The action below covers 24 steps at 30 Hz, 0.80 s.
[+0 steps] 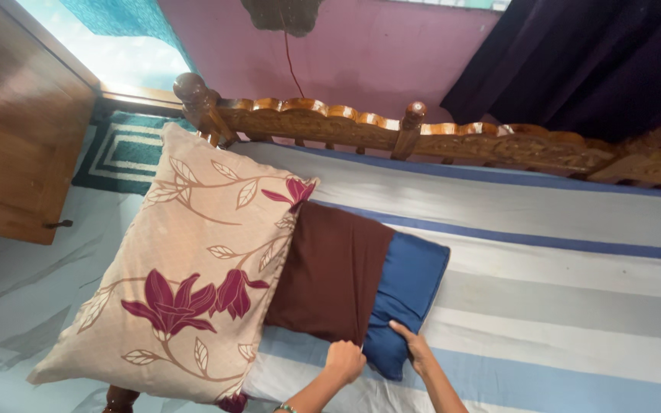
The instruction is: The person arranges pillows on a bed. They place a pillow on the bed, insert it into a floral pillowcase, and then place a blue pillow and a brown patterned pillow on the bed.
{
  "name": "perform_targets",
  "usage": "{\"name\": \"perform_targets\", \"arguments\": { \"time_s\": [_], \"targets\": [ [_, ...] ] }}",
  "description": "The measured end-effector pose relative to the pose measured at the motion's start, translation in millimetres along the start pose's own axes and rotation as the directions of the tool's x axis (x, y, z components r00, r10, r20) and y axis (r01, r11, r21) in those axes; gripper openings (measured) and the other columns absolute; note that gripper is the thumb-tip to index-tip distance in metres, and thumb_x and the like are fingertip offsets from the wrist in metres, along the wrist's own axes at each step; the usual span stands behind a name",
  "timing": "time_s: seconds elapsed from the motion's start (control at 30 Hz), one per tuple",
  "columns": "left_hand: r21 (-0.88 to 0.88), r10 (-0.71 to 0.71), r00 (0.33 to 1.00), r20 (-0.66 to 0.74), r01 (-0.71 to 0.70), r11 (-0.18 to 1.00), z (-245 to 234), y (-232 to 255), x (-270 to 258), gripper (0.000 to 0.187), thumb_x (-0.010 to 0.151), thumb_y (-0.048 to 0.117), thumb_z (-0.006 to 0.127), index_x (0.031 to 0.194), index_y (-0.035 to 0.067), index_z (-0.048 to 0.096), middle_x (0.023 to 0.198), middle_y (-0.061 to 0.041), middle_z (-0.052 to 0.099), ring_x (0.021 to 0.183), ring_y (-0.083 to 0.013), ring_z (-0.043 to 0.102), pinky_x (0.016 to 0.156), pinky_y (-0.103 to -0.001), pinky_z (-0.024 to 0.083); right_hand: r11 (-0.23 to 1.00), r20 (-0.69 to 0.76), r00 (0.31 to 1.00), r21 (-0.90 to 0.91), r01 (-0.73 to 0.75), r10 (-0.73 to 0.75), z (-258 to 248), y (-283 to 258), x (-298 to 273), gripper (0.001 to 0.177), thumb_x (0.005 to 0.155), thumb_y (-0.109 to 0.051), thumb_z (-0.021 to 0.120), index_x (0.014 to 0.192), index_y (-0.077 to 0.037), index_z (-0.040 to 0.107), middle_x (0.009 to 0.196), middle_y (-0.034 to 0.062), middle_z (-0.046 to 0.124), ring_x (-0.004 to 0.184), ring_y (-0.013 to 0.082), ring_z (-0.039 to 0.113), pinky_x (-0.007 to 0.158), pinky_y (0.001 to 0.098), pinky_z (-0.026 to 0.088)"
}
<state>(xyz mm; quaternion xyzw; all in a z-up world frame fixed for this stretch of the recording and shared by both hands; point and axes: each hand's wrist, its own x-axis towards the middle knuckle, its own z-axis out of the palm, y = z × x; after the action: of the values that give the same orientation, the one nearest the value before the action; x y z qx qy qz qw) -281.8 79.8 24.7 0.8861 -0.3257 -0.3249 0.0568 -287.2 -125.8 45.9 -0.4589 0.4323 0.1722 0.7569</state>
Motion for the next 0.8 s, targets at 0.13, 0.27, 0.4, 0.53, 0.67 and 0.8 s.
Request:
{"name": "perform_targets", "arguments": {
  "time_s": [0.13,0.27,0.4,0.53,0.67,0.8],
  "targets": [
    [0.034,0.077,0.994,0.074,-0.08,0.996,18.6,13.3,-22.8,0.038,0.101,0.03,0.051,0.092,0.007,0.08,0.093,-0.016,0.076,0.086,-0.0354,0.074,0.07,-0.047,0.058,0.962,0.045,0.993,0.248,-0.118,0.11,-17.4,-39.8,25.1,0.075,0.076,-0.046,0.079,0.128,0.005,0.064,0.12,0.0218,0.073,0.103,0.0354,0.072,0.093,0.0491,0.058],
    [-0.082,-0.024,1.0,-0.008,0.023,0.996,-6.1,17.5,-16.2,0.054,0.101,0.046,0.049,0.09,0.001,0.078,0.092,-0.022,0.072,0.086,-0.0392,0.071,0.074,-0.051,0.055,0.983,-0.029,0.987,-0.107,0.151,-0.155,-11.8,-94.1,62.4,0.067,0.072,-0.027,0.089,0.124,0.009,0.066,0.115,0.0215,0.075,0.096,0.031,0.074,0.088,0.0423,0.061],
    [-0.355,-0.375,0.848,-0.376,0.242,0.903,-73.0,4.4,0.2,0.068,0.099,0.061,0.045,0.088,0.0,0.074,0.086,-0.025,0.071,0.079,-0.0428,0.07,0.075,-0.055,0.055,0.871,0.025,0.914,-0.294,0.394,-0.405,3.9,-103.2,54.6,0.054,0.07,-0.014,0.089,0.115,0.009,0.071,0.104,0.0193,0.078,0.085,0.027,0.075,0.08,0.0374,0.061],
    [-0.516,-0.569,0.616,-0.544,0.288,0.806,-163.2,-9.1,40.5,0.073,0.082,0.05,0.067,0.128,-0.003,0.046,0.097,-0.024,0.07,0.078,-0.0438,0.071,0.069,-0.055,0.057,0.825,0.132,0.852,-0.215,0.523,-0.506,22.8,-112.0,10.4,0.042,0.072,-0.005,0.087,0.109,0.009,0.074,0.098,0.017,0.078,0.083,0.0227,0.074,0.077,0.0346,0.061],
    [-0.581,-0.621,0.489,-0.613,0.254,0.773,-239.5,-19.7,47.5,0.061,0.077,0.032,0.076,0.126,0.007,0.048,0.106,-0.019,0.071,0.084,-0.0416,0.073,0.072,-0.051,0.059,0.783,0.204,0.81,-0.211,0.585,-0.551,28.7,-153.5,-56.0,0.041,0.072,-0.004,0.086,0.109,0.006,0.072,0.096,0.0147,0.079,0.081,0.0208,0.076,0.075,0.0344,0.063],
    [-0.457,-0.463,0.453,-0.762,0.13,0.88,-298.7,-9.9,44.9,0.044,0.078,0.027,0.08,0.11,0.005,0.06,0.093,-0.019,0.072,0.079,-0.0407,0.072,0.068,-0.048,0.059,0.548,0.269,0.66,-0.389,0.74,-0.701,31.2,-199.1,-129.7,0.047,0.073,-0.008,0.088,0.116,-0.001,0.071,0.099,0.0125,0.079,0.087,0.0205,0.074,0.079,0.0352,0.061]
  ]
}}
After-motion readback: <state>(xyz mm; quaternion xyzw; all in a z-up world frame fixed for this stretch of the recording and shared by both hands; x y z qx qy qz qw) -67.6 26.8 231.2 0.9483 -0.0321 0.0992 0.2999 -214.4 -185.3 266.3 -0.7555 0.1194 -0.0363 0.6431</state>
